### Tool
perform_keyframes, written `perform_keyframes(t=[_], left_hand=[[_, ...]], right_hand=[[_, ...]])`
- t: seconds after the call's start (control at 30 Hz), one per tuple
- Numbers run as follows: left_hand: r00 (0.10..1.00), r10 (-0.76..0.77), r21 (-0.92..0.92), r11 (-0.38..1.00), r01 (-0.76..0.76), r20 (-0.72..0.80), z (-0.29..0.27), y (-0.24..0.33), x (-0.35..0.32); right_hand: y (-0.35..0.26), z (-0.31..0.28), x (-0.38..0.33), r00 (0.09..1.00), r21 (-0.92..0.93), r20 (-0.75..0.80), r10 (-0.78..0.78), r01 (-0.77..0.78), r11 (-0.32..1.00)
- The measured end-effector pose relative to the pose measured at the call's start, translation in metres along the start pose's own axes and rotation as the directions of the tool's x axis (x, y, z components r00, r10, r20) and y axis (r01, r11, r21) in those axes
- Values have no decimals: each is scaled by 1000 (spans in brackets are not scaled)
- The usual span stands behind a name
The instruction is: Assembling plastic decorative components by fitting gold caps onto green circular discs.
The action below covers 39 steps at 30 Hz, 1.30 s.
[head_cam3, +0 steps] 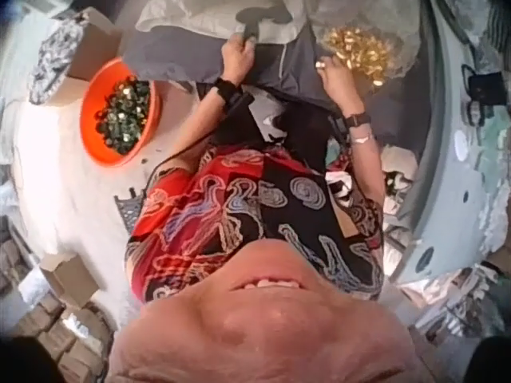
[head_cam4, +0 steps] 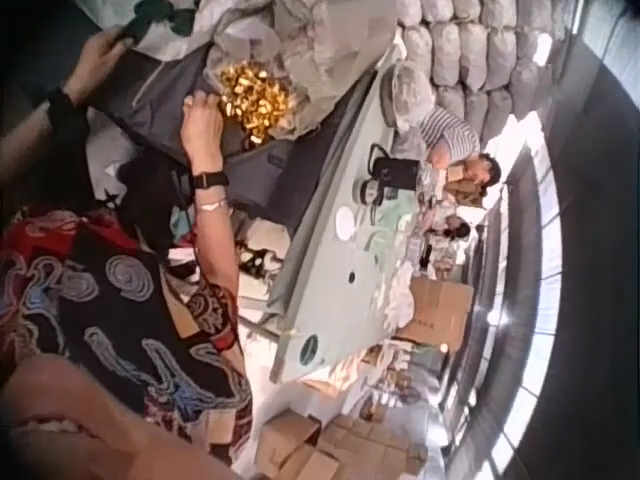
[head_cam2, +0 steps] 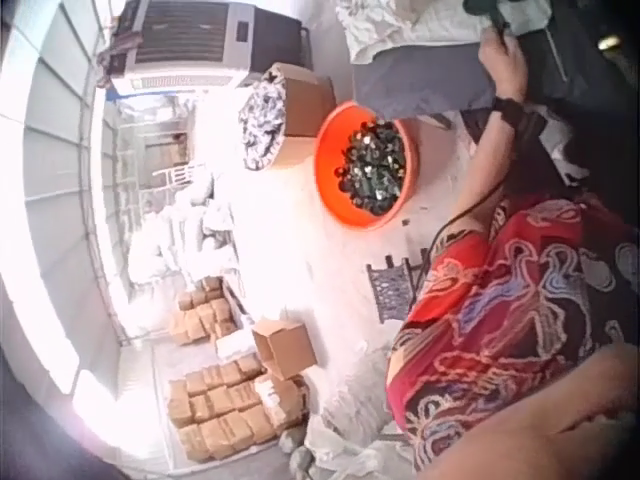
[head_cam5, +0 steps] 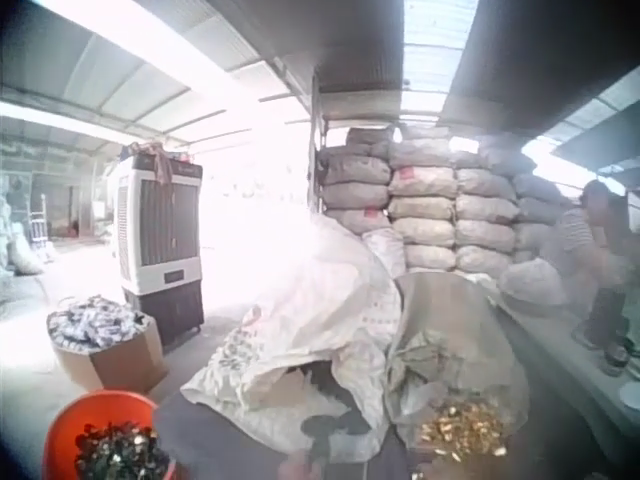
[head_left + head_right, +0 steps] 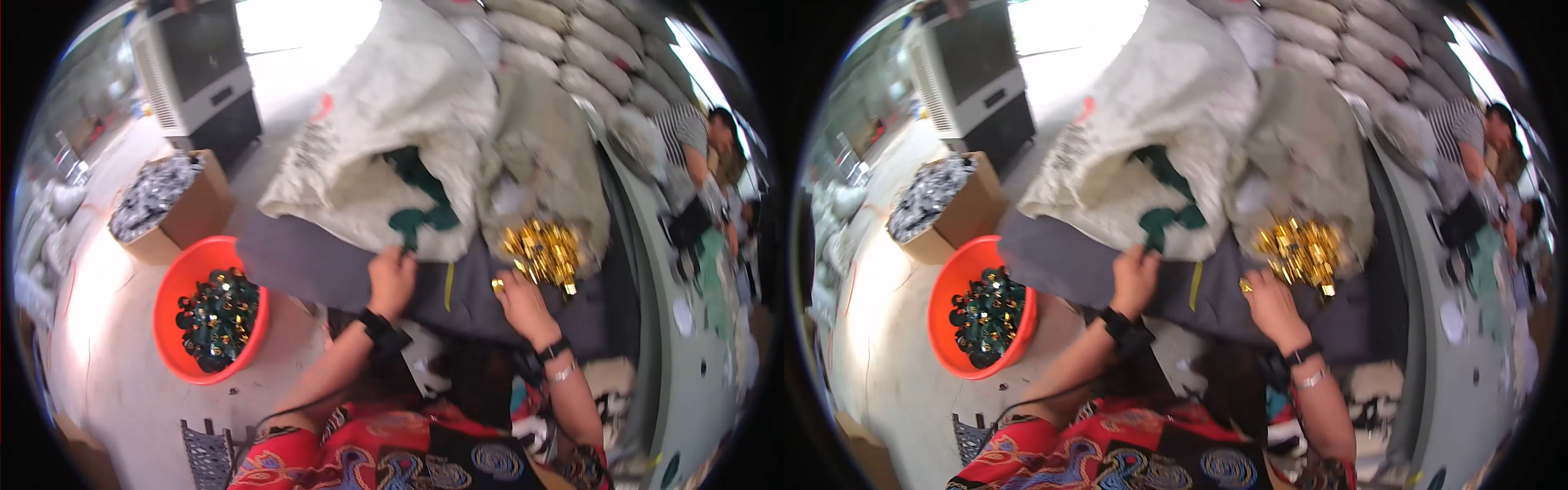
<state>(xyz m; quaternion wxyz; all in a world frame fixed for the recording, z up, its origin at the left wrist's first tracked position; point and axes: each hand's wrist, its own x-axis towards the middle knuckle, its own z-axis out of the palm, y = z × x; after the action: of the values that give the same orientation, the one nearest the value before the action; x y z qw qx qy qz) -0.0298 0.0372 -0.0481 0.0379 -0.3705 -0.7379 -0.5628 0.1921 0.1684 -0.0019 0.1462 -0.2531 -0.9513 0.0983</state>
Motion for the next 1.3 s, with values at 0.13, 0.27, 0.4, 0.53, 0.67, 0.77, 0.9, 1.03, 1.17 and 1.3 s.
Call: perform_keyframes(t=[0.13, 0.27, 0.4, 0.53, 0.67, 0.77, 0.9, 1.03, 1.17, 1.3], left_hand=[[894, -181, -467, 801, 375, 409, -14, 33, -22], [753, -117, -492, 690, 531, 648, -23, 78, -45], [763, -84, -409, 804, 433, 641, -30, 96, -49], [762, -94, -394, 811, 432, 641, -32, 97, -51], [763, -112, -391, 806, 445, 637, -33, 94, -54], [800, -69, -370, 861, 350, 596, -30, 90, -56], [886, 130, -263, 965, -9, 446, -25, 84, -60], [865, 263, -160, 964, -214, 428, -24, 84, -65], [788, 393, -131, 917, -378, 475, -21, 89, -66], [761, 459, -163, 885, -436, 457, -19, 88, -65]], right_hand=[[-11, 0, -13, 997, 734, 31, 71, -71, 676], [-39, 1, -26, 997, 868, -18, 79, -24, 495], [-52, -6, -32, 997, 769, -68, 44, 24, 638], [-55, -7, -31, 985, 629, -162, -61, 151, 763], [-57, -6, -30, 976, 578, -189, -111, 202, 790], [-60, -8, -28, 958, 429, -216, -189, 267, 863], [-63, -9, -26, 945, 270, -208, -251, 302, 914], [-61, -5, -29, 975, 251, -139, -174, 205, 946], [-50, 6, -25, 1000, 494, -20, -1, 11, 870], [-53, 10, -26, 994, 586, 61, 95, -112, 803]])
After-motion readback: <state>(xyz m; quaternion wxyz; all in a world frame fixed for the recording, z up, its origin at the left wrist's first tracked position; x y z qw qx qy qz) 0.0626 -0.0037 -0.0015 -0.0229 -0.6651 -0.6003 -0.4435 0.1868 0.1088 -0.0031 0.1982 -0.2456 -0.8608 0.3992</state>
